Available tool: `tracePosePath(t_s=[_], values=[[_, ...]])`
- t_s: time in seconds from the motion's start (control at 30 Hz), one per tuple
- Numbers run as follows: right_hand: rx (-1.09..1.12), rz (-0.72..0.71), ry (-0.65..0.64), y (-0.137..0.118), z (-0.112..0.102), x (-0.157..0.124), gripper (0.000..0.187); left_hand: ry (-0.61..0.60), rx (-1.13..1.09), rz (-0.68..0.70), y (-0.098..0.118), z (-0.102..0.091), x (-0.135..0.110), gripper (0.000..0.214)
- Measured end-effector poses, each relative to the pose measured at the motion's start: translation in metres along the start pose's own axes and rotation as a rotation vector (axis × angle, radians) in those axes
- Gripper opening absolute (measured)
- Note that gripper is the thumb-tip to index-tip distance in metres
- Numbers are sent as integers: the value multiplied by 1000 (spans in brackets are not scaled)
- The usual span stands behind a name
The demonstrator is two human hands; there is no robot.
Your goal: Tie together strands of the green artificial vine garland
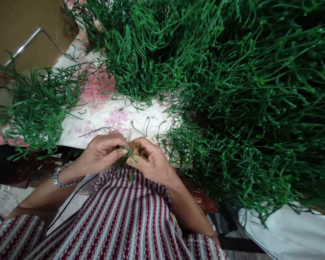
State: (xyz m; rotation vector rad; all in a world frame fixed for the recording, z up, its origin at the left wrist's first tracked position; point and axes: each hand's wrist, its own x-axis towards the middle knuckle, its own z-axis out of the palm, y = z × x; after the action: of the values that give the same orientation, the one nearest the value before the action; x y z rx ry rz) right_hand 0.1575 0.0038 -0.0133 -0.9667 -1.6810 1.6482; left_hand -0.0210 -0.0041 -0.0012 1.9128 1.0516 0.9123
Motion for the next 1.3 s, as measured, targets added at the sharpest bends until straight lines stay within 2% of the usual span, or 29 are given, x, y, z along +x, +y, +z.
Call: tracePosePath(t_s=[0.13, 0.3, 0.4, 0.47, 0.63, 0.7, 0.73, 0.8, 0.87, 0.93, 1.03, 1.07, 1.1, 1.13, 1.23, 1.3], values=[[-272, -98, 9, 2, 3, -1, 16, 53, 114, 79, 1, 8, -2, 13], [-502, -274, -30, 1, 0, -5, 13, -89, 331, 179, 6, 2, -5, 18], [-546, -346, -71, -1, -2, -6, 11, -172, 429, 221, 11, -4, -6, 18], [-538, -370, -68, -1, -3, -6, 10, -176, 462, 229, 13, -5, -7, 18], [-468, -377, 84, 1, 0, -8, 11, -38, 391, 207, 12, 4, -9, 16], [-474, -376, 112, 3, -1, -10, 10, -33, 356, 183, 11, 6, -8, 16], [-492, -377, 90, 4, -2, -12, 10, -76, 339, 174, 11, 5, -8, 17], [-502, -407, -55, 4, -4, -15, 15, -267, 252, 193, 12, 1, -6, 18], [-438, -466, -293, 4, -6, -16, 20, -530, 103, 239, 14, -3, -3, 18], [-316, -507, -517, 2, -9, -17, 23, -743, -34, 277, 16, -8, 1, 19], [-115, -510, -726, -4, -17, -15, 25, -901, -206, 277, 13, -15, 8, 20], [-55, -502, -726, -7, -21, -15, 24, -902, -279, 244, 10, -18, 10, 20], [-21, -490, -670, -10, -25, -14, 22, -861, -365, 187, 6, -21, 11, 19], [-23, -473, -558, -12, -29, -13, 19, -776, -463, 109, 1, -23, 12, 17], [-161, -406, -111, -17, -35, -9, 11, -352, -800, -100, -12, -23, 11, 7], [-250, -378, 69, -17, -31, -5, 11, -118, -944, -153, -17, -17, 10, 12]])
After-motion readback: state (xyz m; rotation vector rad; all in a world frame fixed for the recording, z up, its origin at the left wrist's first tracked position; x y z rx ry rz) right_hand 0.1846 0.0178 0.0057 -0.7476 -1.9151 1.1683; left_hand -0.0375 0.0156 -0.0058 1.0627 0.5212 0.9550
